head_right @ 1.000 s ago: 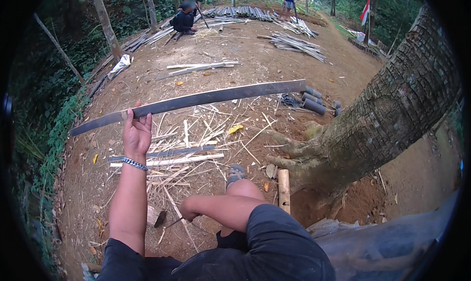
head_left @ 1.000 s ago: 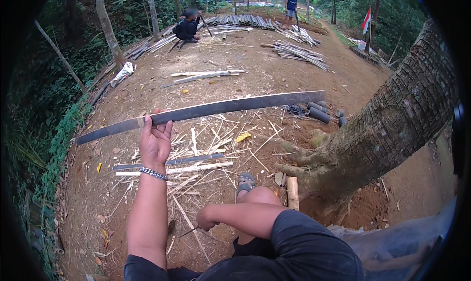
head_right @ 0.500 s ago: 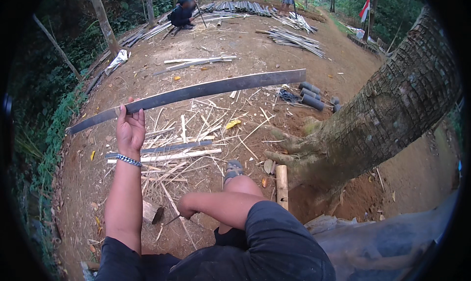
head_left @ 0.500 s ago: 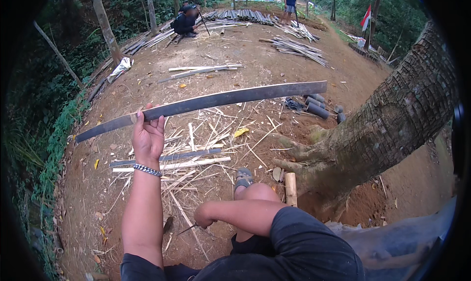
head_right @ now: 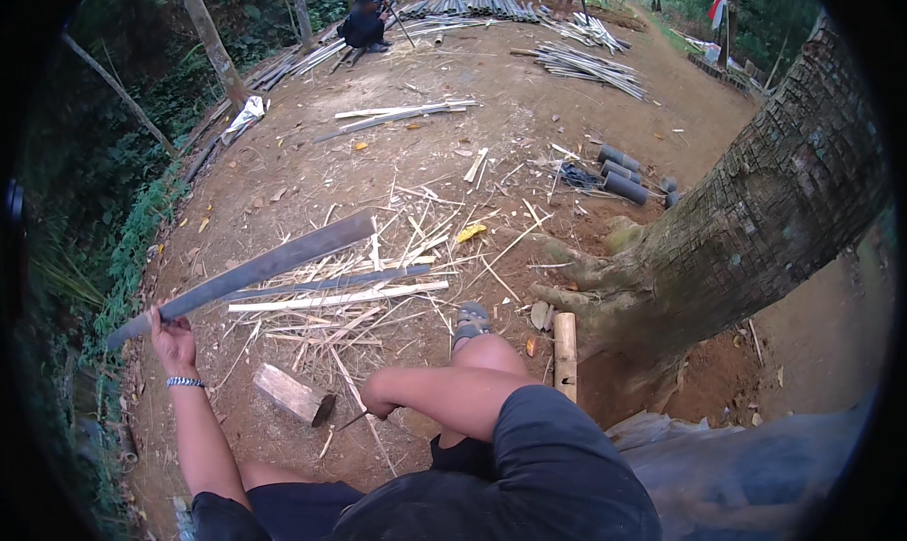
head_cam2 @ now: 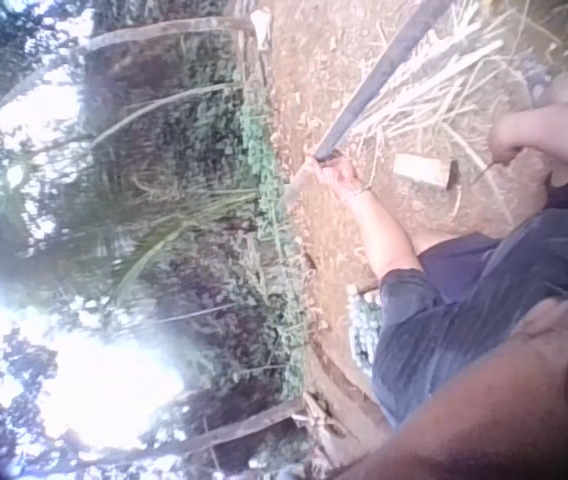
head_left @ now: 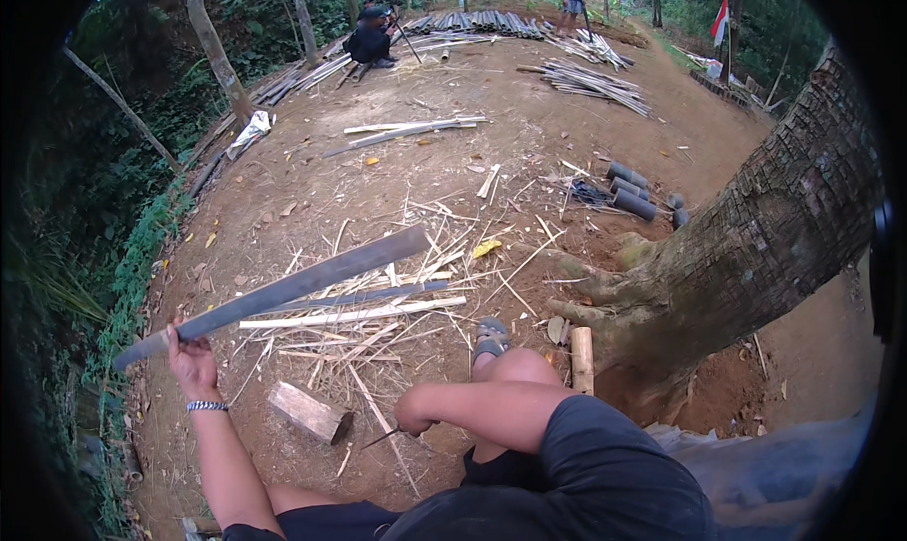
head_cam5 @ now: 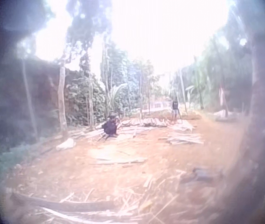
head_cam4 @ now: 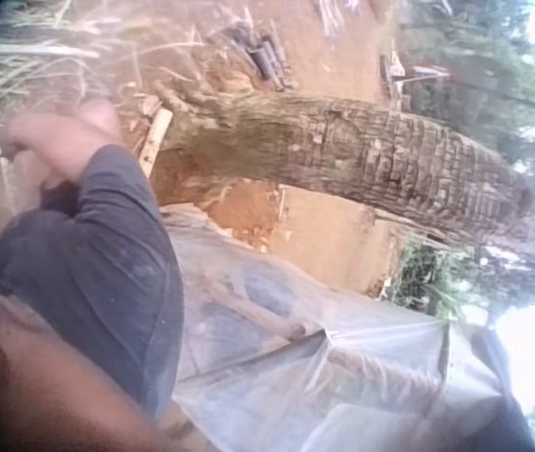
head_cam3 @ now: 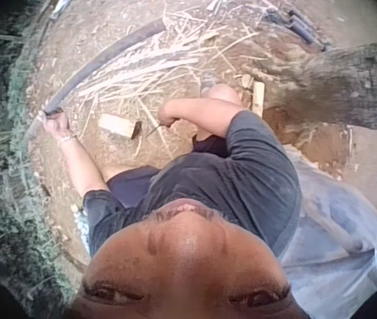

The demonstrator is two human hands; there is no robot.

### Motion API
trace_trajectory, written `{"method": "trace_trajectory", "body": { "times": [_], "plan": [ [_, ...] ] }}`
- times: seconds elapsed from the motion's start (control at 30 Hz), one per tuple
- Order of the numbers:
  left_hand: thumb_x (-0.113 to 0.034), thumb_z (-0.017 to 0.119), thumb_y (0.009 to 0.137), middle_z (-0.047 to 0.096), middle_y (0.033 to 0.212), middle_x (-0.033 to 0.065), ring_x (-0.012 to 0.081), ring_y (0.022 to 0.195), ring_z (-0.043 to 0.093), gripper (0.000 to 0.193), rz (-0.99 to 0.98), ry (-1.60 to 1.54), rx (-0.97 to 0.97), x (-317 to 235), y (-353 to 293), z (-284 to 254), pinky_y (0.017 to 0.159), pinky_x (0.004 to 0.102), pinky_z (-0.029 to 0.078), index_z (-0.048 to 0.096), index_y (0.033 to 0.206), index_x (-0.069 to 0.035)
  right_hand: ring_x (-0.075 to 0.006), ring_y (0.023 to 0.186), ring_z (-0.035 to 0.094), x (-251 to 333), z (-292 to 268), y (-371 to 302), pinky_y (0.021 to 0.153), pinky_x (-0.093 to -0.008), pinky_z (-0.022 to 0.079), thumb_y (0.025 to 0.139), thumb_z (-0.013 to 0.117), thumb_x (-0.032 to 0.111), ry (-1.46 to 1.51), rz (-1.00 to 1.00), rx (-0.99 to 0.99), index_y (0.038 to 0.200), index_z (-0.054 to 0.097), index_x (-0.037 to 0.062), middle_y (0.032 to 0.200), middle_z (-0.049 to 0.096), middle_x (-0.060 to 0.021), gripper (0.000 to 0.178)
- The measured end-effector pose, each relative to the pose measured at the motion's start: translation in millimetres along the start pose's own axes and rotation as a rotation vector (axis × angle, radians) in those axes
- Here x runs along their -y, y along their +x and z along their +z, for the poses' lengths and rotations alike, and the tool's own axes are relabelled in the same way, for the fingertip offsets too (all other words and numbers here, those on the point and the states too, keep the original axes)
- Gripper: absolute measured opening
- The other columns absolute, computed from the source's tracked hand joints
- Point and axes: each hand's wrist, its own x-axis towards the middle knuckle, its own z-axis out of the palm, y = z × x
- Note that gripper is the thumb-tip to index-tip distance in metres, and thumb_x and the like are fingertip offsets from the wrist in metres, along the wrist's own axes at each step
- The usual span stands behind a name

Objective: The person uses a large blade to shave and smooth the edges of a long bamboo strip while sitting on the ground. They repeatedly run the blade along the length of the bamboo to remove thin layers of material.

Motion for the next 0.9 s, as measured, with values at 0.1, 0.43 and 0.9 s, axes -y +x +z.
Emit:
{"method": "trace_trajectory", "body": {
  "times": [0.1,0.43,0.9],
  "plan": [
    [-0.025,0.053,0.096,0.063,0.105,0.0066,0.0197,0.098,0.061,0.024,0.263,0.054,-0.315,-50.1,-23.6,-39.3,0.088,0.0349,0.051,0.057,0.107,-0.005,-0.028,0.074,0.067,-1.6,5.7,6.4,0.064,-0.0436,0.052,0.084,0.054,0.021,-0.007,-0.032,-0.024,0.089,0.071,0.001,0.083,0.07,-0.0147,0.026],
    [-0.023,0.047,0.098,0.05,0.076,0.0042,0.0178,0.064,0.052,0.028,0.77,0.154,-0.505,-207.0,-108.6,-73.9,0.062,0.0394,0.05,0.036,0.124,-0.023,-0.0362,0.102,0.06,23.0,-10.5,18.9,0.087,-0.0442,0.047,0.087,0.05,0.037,0.032,0.112,0.01,0.105,0.065,0.004,0.107,0.064,-0.0209,0.04],
    [-0.027,0.052,0.097,0.049,0.072,0.0012,0.0121,0.057,0.051,0.026,0.82,0.712,-0.663,-315.7,-255.6,-109.8,0.053,0.0284,0.048,0.046,0.114,-0.008,-0.0361,0.089,0.064,11.5,7.9,69.4,0.08,-0.0432,0.048,0.084,0.057,0.046,-0.018,0.147,0.026,0.098,0.066,0.0026,0.09,0.067,-0.0209,0.046]
  ]
}}
